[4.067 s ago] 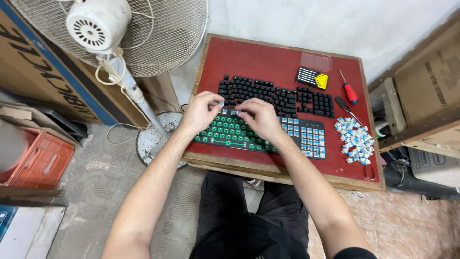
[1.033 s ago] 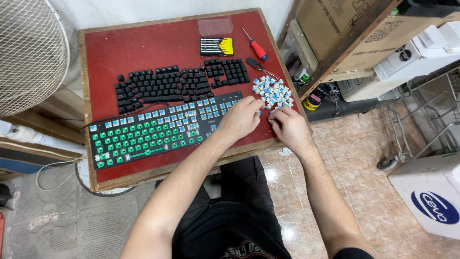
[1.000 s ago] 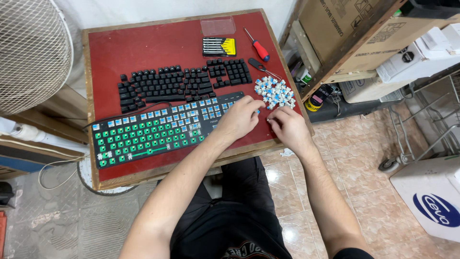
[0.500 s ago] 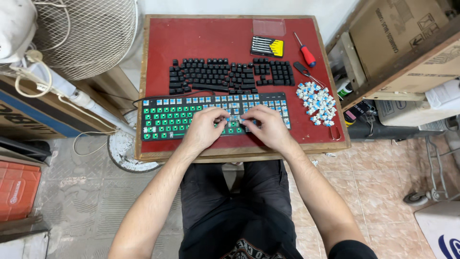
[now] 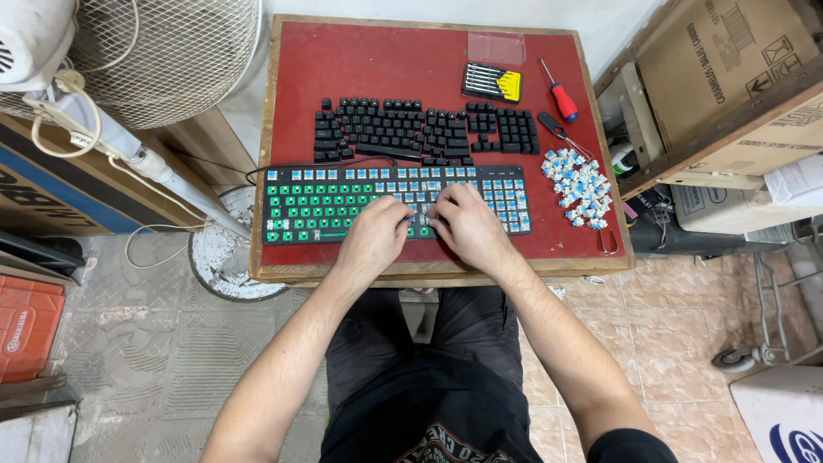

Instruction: The person installs blue and white mechanical switches onto a keyboard PCB, pressing each switch into place by hand. The person then places black keycaps onto the installed switches, completing the assembly of the keyboard.

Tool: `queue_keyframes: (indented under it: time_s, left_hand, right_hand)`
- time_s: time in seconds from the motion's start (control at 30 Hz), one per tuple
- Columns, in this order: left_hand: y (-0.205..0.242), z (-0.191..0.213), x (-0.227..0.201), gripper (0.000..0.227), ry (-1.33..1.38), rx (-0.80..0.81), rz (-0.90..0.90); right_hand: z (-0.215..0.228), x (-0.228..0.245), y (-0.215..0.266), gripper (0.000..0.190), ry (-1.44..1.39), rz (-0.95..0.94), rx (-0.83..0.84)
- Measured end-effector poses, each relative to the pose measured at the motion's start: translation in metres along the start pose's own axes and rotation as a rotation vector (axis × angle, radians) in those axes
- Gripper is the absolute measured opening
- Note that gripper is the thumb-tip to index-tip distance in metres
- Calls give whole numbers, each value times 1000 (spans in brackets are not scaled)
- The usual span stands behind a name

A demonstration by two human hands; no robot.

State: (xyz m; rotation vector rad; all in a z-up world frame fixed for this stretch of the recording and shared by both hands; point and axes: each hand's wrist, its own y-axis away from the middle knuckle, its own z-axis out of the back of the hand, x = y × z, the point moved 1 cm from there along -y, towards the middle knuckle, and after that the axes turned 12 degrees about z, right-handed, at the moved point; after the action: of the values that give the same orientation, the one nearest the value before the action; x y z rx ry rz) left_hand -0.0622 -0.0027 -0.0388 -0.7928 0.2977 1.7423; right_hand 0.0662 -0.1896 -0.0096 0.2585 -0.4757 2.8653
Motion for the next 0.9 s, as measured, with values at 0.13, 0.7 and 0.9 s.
queue_keyframes:
  time_s: [0.13,0.7,0.9]
  left_hand:
    - [-1,0,6,20,-95,-27,-30]
    - [-5,7,8,18,-197,73,-47]
    - [-6,6,10,17,-152,82,-29]
  right_hand:
    - [1,-1,-1,9,-3,-2,10]
    - [11,8,-6,6,135,68,21]
    - [13,14,-8,9,235,111,59]
